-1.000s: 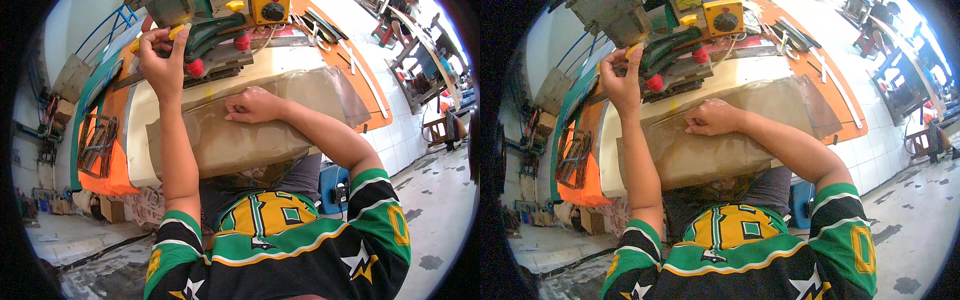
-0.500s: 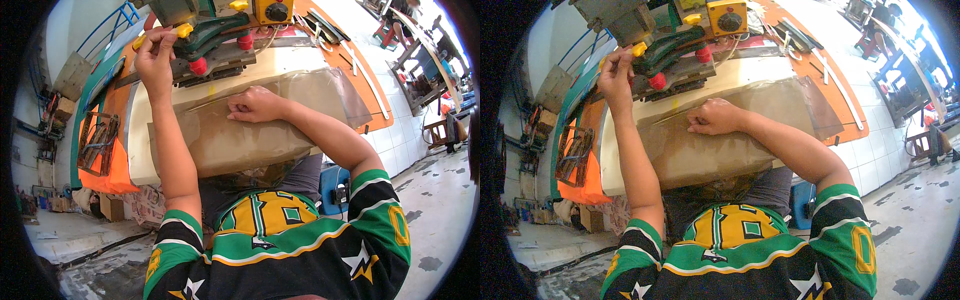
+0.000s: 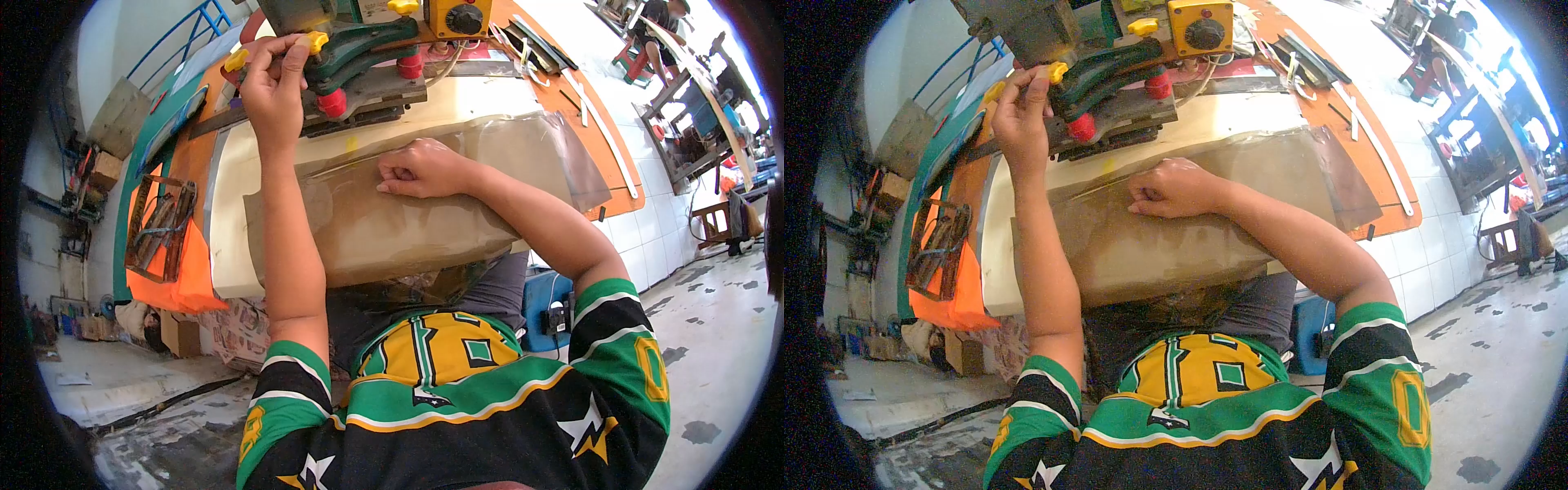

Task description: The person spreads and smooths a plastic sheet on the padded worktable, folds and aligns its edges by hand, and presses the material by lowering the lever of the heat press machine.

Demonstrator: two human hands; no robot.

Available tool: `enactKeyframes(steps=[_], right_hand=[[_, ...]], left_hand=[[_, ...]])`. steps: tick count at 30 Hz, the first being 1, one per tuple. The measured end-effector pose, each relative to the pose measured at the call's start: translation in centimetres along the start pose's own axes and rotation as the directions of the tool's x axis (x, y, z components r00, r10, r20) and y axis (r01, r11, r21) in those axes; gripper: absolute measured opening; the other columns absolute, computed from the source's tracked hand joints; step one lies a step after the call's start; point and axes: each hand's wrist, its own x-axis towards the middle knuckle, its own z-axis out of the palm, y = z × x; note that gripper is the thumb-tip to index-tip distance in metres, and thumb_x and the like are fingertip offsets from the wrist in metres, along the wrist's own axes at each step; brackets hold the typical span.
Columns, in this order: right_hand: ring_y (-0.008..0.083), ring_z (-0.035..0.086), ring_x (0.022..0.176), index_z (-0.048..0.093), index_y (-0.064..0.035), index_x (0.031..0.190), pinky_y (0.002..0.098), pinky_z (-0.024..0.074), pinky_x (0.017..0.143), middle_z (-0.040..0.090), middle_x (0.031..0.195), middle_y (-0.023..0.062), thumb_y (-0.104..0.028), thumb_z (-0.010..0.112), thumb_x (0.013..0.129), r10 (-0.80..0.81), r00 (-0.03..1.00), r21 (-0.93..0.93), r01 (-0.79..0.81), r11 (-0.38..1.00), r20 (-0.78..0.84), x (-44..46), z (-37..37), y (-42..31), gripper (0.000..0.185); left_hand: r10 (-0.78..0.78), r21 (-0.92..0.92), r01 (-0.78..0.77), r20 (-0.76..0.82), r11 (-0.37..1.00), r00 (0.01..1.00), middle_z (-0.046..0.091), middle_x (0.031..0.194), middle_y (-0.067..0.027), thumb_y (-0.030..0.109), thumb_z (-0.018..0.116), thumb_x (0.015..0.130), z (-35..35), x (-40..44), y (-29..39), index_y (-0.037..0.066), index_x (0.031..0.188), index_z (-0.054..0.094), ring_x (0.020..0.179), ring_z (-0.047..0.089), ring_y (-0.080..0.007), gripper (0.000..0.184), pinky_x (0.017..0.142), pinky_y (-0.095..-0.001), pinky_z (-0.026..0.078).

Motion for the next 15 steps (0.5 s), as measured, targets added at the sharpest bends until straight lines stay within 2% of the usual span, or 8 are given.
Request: enactKeyframes(steps=[4,6,7,9,12,15], right_hand=[[0.0315,0.064,0.062,0.06,-0.0095,0.083,0.0445,0.0449,0.058,0.061,0.064,0.0077,-0.038,0.072,0.097,-0.008,1.0,-0.009,0.008,1.0,-0.001,0.0,0.2,0.4,0.034],[0.0315,0.064,0.062,0.06,-0.0096,0.083,0.0445,0.045,0.058,0.061,0.064,0.0078,-0.038,0.071,0.097,-0.008,1.0,-0.006,0.008,1.0,0.003,-0.1,0.2,0.4,0.034],[0.0315,0.064,0.062,0.06,-0.0096,0.083,0.0446,0.045,0.058,0.061,0.064,0.0078,-0.038,0.071,0.097,-0.008,1.0,-0.003,0.008,1.0,0.006,-0.1,0.2,0.5,0.034],[0.0316,0.063,0.062,0.06,-0.0097,0.083,0.0447,0.045,0.058,0.061,0.064,0.0078,-0.037,0.071,0.097,-0.003,1.0,0.005,0.003,1.0,0.001,-0.2,0.1,0.2,0.033],[0.0316,0.064,0.062,0.06,-0.0097,0.083,0.045,0.0449,0.058,0.06,0.063,0.0076,-0.037,0.071,0.098,0.001,1.0,0.006,-0.001,1.0,0.0,-0.3,0.1,0.3,0.033],[0.0315,0.064,0.062,0.06,-0.0097,0.083,0.0452,0.0448,0.058,0.06,0.063,0.0074,-0.037,0.071,0.098,-0.002,1.0,0.01,0.002,1.0,-0.003,-0.2,0.1,0.2,0.033]], left_hand=[[0.005,-0.011,-0.004,0.058,1.0,0.998,0.065,0.099,0.0009,0.021,0.071,0.103,-0.8,0.6,-0.9,0.001,0.107,0.073,0.081,0.059,-0.0041,0.021,0.072,-0.0214,0.049],[0.075,-0.029,-0.076,-0.037,0.997,0.997,0.066,0.1,0.0012,0.021,0.071,0.103,-0.1,0.4,-0.5,0.002,0.104,0.072,0.087,0.06,-0.0057,0.019,0.078,-0.0222,0.048],[0.074,-0.029,-0.075,-0.035,0.997,0.997,0.066,0.1,0.0012,0.021,0.071,0.103,-0.1,0.3,-0.7,0.002,0.104,0.072,0.087,0.06,-0.0057,0.019,0.078,-0.0222,0.048],[0.118,0.027,-0.115,-0.104,0.993,0.988,0.066,0.102,0.0006,0.019,0.071,0.103,-0.4,0.4,-1.2,0.002,0.101,0.069,0.089,0.059,-0.0072,0.017,0.083,-0.0221,0.047],[0.056,0.041,-0.052,-0.108,0.998,0.993,0.065,0.102,0.0005,0.019,0.071,0.103,-0.7,0.6,-1.9,0.003,0.098,0.067,0.089,0.059,-0.0067,0.017,0.084,-0.0219,0.047],[0.106,0.09,-0.099,-0.081,0.991,0.991,0.065,0.103,-0.0005,0.017,0.073,0.101,-0.5,0.4,-1.9,0.002,0.098,0.067,0.089,0.059,-0.0066,0.016,0.082,-0.0213,0.047]])
